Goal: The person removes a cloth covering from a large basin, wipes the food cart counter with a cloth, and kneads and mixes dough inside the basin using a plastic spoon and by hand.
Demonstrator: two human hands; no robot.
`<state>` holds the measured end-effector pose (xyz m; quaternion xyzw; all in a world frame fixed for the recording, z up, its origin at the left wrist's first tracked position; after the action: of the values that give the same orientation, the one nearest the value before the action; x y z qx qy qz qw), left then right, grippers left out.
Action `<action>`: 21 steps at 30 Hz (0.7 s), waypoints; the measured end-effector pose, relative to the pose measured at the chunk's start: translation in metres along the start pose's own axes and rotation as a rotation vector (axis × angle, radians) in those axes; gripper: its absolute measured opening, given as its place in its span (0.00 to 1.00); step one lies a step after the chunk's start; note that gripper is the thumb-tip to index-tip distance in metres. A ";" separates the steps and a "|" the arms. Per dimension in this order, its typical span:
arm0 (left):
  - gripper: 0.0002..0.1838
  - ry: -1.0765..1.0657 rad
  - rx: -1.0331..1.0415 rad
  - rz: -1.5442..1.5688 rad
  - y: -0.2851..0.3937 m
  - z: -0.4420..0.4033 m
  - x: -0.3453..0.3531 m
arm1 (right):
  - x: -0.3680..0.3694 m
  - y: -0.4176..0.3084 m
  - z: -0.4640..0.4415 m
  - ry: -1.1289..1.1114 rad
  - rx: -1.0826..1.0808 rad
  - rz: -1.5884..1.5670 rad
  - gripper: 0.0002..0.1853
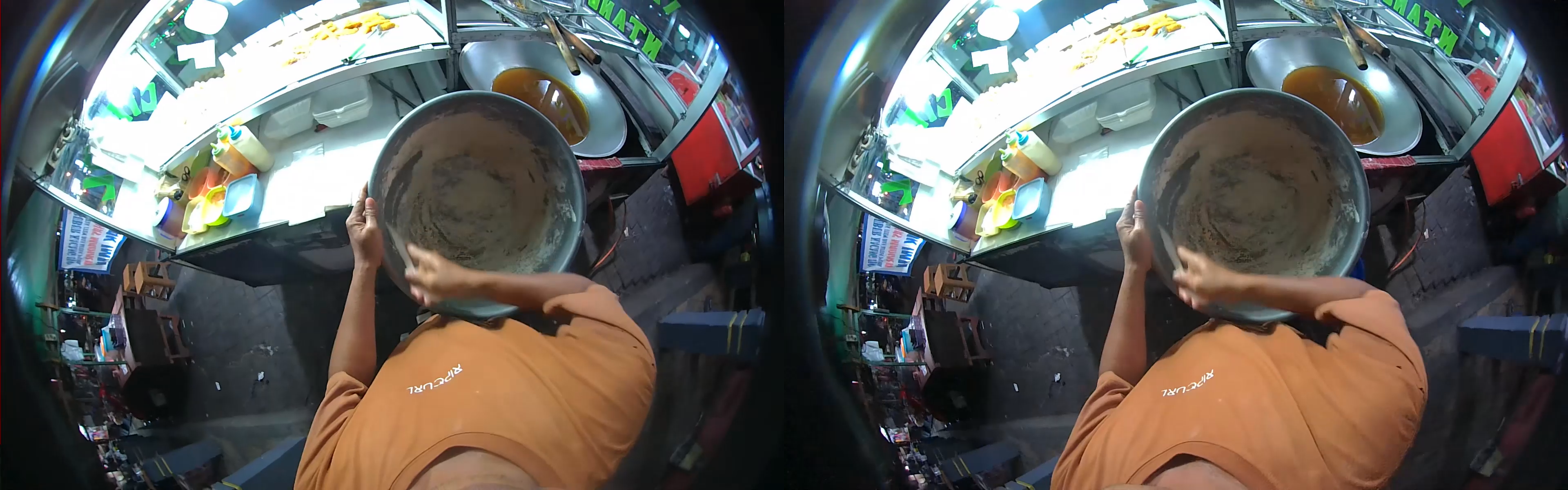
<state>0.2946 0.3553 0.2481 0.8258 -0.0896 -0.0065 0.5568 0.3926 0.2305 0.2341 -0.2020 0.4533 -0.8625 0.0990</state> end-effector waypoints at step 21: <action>0.22 -0.055 -0.087 0.076 -0.019 0.015 -0.016 | -0.077 -0.033 -0.109 0.253 -0.205 -0.399 0.25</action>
<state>0.2802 0.3515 0.2233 0.7965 -0.1359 -0.0121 0.5891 0.4146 0.3572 0.1855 -0.1870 0.4982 -0.8330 -0.1515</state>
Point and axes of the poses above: each hand's wrist, its own z-axis away from the middle knuckle, its own x-axis out of the palm, y = z × x, the point moved 6 cm from there along -z, towards the middle knuckle, and after that the axes turned 12 degrees about x, right-handed, at the moved point
